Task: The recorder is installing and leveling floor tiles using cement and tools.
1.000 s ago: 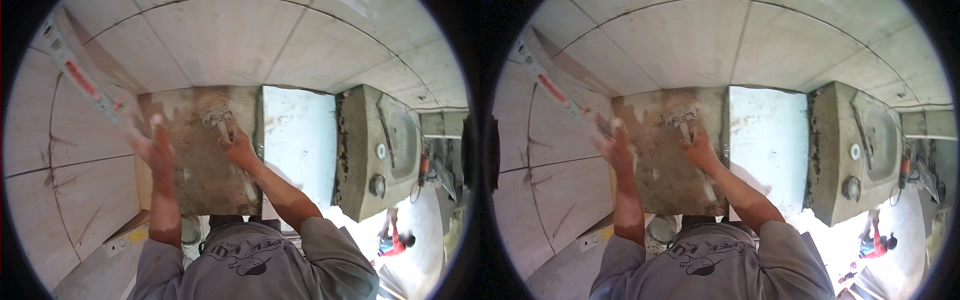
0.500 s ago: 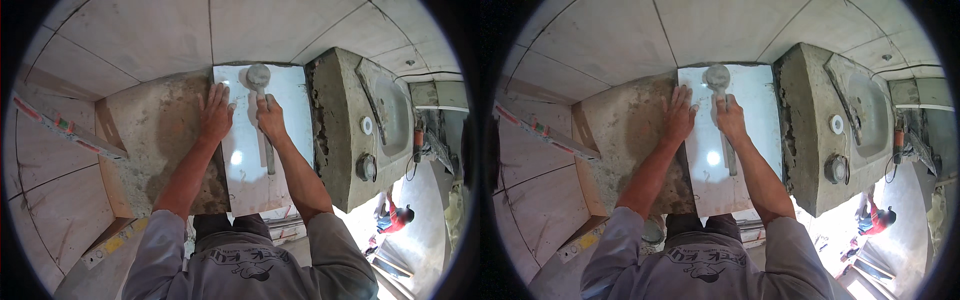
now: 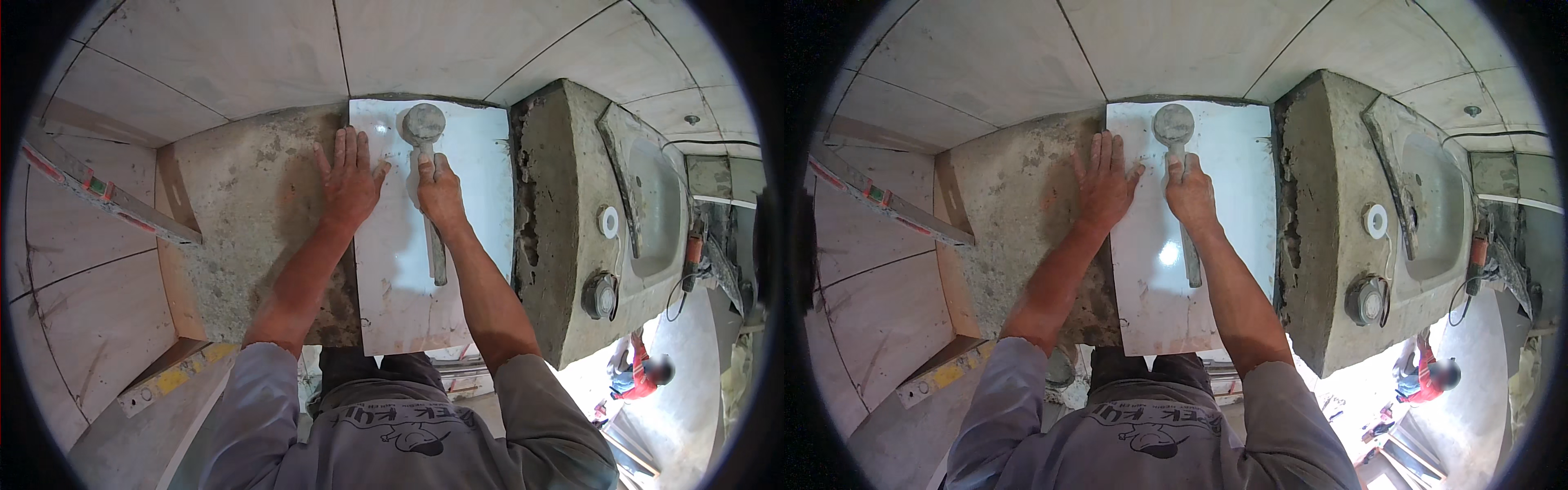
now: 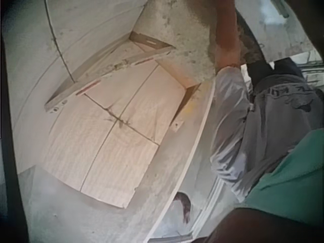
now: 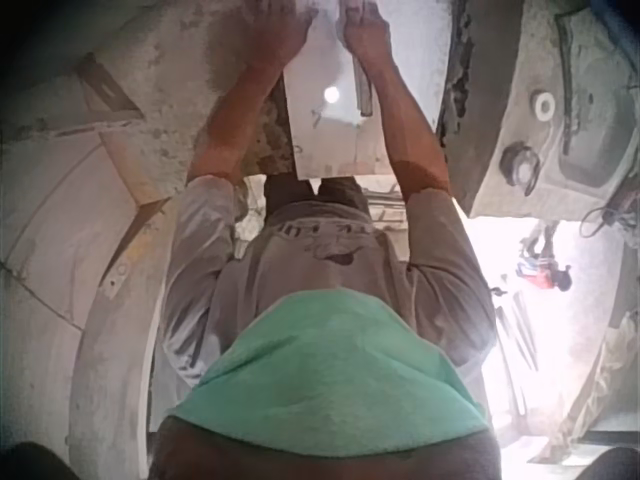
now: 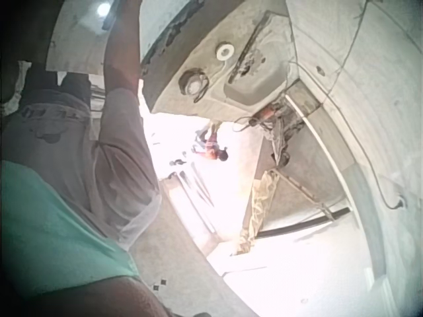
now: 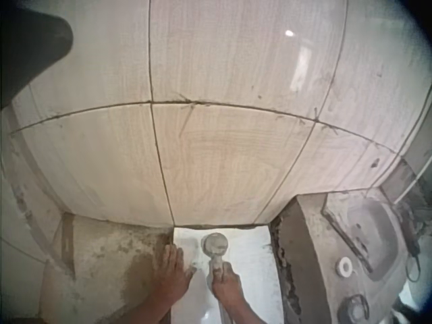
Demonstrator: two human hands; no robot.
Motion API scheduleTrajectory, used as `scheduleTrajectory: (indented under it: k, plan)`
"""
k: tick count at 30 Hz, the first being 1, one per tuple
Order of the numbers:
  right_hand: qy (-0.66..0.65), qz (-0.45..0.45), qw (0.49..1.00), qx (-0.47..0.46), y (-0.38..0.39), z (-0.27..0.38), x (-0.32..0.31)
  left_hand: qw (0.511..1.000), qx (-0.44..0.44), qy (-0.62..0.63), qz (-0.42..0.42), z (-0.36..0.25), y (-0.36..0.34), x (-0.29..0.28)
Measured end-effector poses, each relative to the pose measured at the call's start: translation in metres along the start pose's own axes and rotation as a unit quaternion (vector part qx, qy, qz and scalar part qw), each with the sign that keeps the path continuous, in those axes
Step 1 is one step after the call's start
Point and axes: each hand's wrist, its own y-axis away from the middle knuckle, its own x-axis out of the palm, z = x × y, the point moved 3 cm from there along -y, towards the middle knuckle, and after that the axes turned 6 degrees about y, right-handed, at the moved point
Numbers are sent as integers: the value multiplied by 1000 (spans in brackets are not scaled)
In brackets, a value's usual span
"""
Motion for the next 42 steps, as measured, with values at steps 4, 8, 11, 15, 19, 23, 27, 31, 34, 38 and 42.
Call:
scheduleTrajectory:
  k: [4,8,11,15,19,23,27,31,34,38,42]
  plan:
    - [11,-13,1000,-24,3,-4,2,1000,-3,-3,-8,-4,-2,2]
    - [2,-7,999,-32,4,-3,-2,999,-30,-2,-16,-12,-1,5]
    - [11,-2,1000,-29,4,-3,-1,998,-49,-12,-23,-15,-1,10]
    - [19,-11,999,-36,4,-5,1,996,-88,24,-15,-14,1,12]
    - [-5,6,1000,-12,2,-5,1,991,-131,7,-32,-14,5,10]
    - [2,6,1000,-9,2,-3,1,978,-209,13,-18,-6,3,7]
    - [13,15,1000,0,2,-7,0,956,-277,30,95,-1,-12,-11]
    - [-4,30,1000,7,2,-8,0,943,-290,28,160,5,-24,-14]
    - [20,9,1000,-8,3,-4,-1,931,-314,44,180,5,-25,-16]
    - [25,-3,999,-26,5,-5,-1,933,-327,65,137,1,-20,-19]
    - [0,-4,1000,-24,0,-7,-2,932,-337,92,99,-1,-16,-13]
